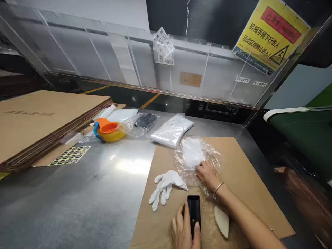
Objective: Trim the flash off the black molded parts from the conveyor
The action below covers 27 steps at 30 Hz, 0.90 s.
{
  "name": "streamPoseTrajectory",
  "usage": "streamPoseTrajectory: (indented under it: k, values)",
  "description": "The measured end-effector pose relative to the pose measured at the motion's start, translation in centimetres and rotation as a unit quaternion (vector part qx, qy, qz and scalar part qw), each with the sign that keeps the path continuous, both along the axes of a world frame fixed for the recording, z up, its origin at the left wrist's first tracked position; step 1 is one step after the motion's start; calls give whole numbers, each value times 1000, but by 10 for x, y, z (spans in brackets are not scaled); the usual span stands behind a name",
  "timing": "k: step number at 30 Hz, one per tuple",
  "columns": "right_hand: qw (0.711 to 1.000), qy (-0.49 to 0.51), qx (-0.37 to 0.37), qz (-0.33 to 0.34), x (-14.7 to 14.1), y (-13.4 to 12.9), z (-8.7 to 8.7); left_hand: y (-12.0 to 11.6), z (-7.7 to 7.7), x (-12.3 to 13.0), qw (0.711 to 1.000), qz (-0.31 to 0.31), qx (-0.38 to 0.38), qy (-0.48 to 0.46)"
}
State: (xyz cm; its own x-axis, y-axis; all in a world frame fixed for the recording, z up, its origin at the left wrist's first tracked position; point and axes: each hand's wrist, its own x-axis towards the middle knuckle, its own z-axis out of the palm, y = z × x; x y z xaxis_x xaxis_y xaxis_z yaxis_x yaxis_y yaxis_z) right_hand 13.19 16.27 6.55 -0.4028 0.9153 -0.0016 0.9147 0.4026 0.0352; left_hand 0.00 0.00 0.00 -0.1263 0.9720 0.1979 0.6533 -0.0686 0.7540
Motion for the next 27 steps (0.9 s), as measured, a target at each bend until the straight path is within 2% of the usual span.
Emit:
streamPoseTrajectory:
  k: [5, 9, 11, 14, 17, 19, 23, 27]
  values:
    - [1000, 22, 0, -6, 1, 10, -4, 8, -3, -13, 1000, 26, 4, -11]
    - [997, 69, -8, -31, 12, 9, -4, 14, 6, -17, 994, 10, 44, -97]
    - [994, 101, -19, -42, 19, 8, -4, 20, 20, -16, 986, -21, 28, -164]
    - [985, 154, -49, -58, 26, 9, -8, 36, 52, -10, 960, -104, -32, -256]
    - [971, 212, -89, -71, 31, 10, -12, 63, 81, 0, 955, -176, -24, -236]
    - [958, 254, -113, -74, 36, 11, -14, 83, 90, 7, 960, -205, -3, -192]
    - [928, 339, -144, -65, 50, 11, -12, 112, 88, 18, 966, -191, 4, -171]
    - [894, 421, -138, -59, 59, 4, -1, 118, 86, 21, 972, -138, -5, -191]
